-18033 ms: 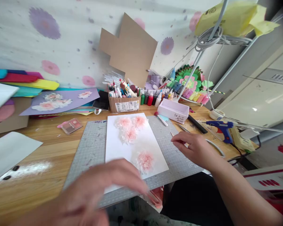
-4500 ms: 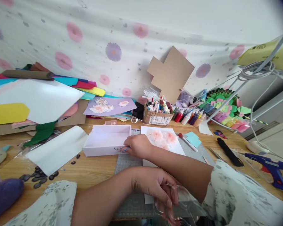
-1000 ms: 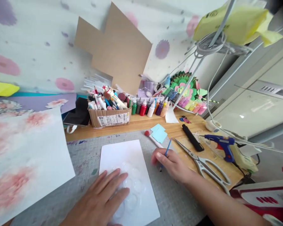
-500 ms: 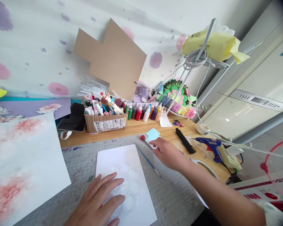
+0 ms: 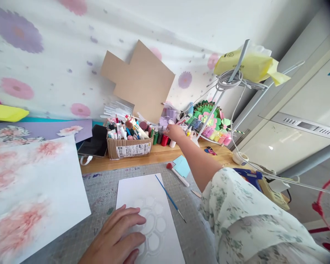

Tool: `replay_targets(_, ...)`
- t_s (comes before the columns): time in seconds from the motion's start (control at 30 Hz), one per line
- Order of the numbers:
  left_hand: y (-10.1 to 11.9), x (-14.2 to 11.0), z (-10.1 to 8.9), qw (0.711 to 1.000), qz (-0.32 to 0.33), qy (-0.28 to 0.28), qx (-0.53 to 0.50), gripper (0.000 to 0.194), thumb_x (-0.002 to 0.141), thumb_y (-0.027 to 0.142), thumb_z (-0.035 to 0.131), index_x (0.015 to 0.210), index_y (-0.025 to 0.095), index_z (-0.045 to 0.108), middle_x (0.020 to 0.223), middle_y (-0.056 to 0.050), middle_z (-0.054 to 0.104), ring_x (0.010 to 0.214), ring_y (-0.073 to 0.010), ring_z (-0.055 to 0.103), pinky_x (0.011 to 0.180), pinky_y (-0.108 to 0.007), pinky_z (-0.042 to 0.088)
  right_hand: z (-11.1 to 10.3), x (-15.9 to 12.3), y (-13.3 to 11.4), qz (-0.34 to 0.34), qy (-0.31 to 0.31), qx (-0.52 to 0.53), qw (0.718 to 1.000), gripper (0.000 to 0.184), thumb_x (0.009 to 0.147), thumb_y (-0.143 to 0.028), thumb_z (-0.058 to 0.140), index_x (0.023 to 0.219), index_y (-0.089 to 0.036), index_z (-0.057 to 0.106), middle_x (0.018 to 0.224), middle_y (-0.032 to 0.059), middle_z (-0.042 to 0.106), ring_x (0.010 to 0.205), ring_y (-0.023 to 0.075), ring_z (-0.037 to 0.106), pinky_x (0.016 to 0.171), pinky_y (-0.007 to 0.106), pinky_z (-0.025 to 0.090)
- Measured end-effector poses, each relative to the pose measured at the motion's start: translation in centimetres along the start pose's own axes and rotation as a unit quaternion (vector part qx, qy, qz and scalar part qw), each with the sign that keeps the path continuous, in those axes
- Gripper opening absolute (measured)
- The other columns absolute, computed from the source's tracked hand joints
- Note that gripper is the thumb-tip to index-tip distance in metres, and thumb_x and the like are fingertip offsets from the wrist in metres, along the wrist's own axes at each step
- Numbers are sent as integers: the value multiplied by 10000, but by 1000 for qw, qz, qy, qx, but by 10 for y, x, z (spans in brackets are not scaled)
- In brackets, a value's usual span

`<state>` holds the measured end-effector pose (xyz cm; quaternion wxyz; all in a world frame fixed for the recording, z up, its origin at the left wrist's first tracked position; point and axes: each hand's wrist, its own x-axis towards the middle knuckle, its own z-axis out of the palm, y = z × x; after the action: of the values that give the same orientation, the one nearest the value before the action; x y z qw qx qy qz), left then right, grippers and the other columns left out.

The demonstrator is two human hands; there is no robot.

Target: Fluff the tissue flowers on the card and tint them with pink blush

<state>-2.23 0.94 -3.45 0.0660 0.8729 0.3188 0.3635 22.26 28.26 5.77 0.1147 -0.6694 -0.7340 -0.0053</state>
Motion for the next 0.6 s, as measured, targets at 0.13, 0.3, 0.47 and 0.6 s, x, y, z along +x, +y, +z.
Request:
replay_targets(0.13,0,1,-4,1000,13,-2,-5,235,796,105,530,948,265,611,1052,-11,653,1110,-155,554,1080,-284,361,-8,-23,-2,1,6,36,999,277,897,-337,566,1091,-142,601,1099,76,626,977,192,612,843,402,515)
replay_targets(0.3,-2,-6,-2,997,-51,51,-15,380,848,201,549,1222,245,499,1188,-54,593,1143,-179,547,1011,-281,440,-39,-107,0,-31,7,150,988,189,855,-341,591,860,-156,634,740,18,660,674,130,621,610,248,484)
replay_targets(0.47,-1,-4,-2,986,-136,37,-87,569,876,350,566,1372,255,304,1297,-98,522,1077,-200,581,892,-318,512,-33,-220,-23,-105,-94,484,864,328,745,-482,683,769,-166,598,620,-10,613,475,71,484,454,206,382)
replay_targets(0.6,6,3,-8,981,-121,-69,-131,344,864,457,571,1135,252,516,944,-18,640,778,-155,610,679,-261,494,-18,-267,-46,-100,-163,591,784,326,709,-446,734,777,-169,577,633,-8,609,509,71,480,477,204,382)
